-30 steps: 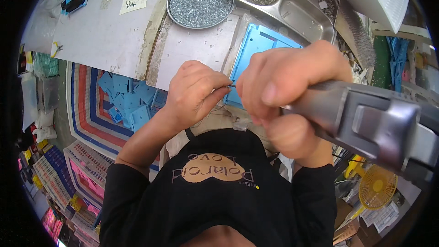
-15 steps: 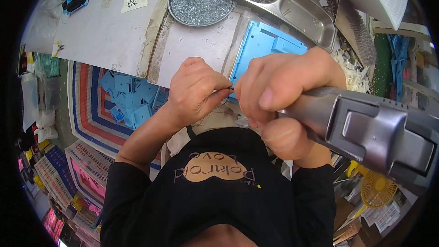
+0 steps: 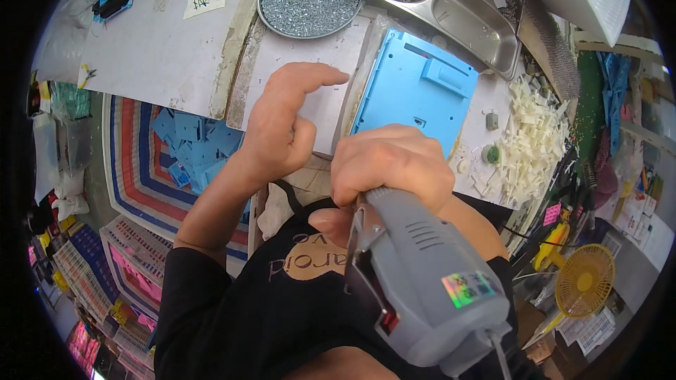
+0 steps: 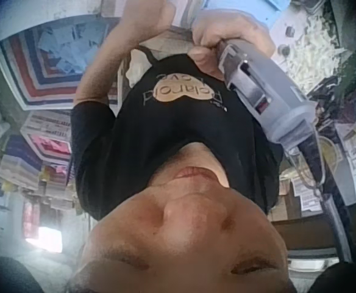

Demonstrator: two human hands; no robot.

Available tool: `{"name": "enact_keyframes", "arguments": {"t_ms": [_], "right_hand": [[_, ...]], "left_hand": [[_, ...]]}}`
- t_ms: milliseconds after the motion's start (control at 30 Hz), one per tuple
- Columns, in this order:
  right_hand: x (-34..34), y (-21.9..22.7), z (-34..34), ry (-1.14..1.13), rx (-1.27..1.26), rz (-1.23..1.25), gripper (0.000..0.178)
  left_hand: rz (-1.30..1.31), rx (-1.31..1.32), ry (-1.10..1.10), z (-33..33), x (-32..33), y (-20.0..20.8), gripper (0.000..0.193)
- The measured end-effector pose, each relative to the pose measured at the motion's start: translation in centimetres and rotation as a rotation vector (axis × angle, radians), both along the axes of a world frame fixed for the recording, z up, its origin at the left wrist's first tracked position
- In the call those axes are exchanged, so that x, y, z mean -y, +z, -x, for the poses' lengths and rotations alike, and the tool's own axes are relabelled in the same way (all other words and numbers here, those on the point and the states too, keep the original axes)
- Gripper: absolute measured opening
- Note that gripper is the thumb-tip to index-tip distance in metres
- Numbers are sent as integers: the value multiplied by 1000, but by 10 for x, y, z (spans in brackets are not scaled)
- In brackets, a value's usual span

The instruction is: The recorder is assembling an electronic toy, involving soldering wires to a circuit board and using a power screwdriver to secure the plastic housing.

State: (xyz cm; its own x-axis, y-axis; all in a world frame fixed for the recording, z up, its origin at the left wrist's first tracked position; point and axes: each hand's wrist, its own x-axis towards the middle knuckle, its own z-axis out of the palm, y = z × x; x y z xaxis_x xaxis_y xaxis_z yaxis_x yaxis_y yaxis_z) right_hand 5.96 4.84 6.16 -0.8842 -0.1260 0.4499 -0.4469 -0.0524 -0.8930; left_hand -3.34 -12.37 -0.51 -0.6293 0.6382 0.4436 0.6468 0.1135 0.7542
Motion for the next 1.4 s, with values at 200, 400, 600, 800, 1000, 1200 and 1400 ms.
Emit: {"name": "enact_keyframes", "arguments": {"t_ms": [200,400,600,800,1000,1200,1400], "right_hand": [[-39,14,20,103,-3,95,22],[-72,16,67,-178,-68,126,23],[-64,-8,79,-260,-36,-29,25],[-68,-20,88,-119,-9,35,29],[-121,17,58,-33,-314,112,43],[-149,15,-4,-339,-137,183,31],[-143,9,-24,-397,-127,170,22]], "left_hand": [[-120,-70,31,-4,-15,-17,43],[96,-185,-158,-23,-49,-1,32],[196,-208,-120,-31,-47,1,31],[225,-202,-128,-31,-50,3,34],[382,-252,-186,-33,-55,17,39],[545,-263,-276,-35,-71,22,60],[624,-285,-258,-39,-74,18,67]]}}
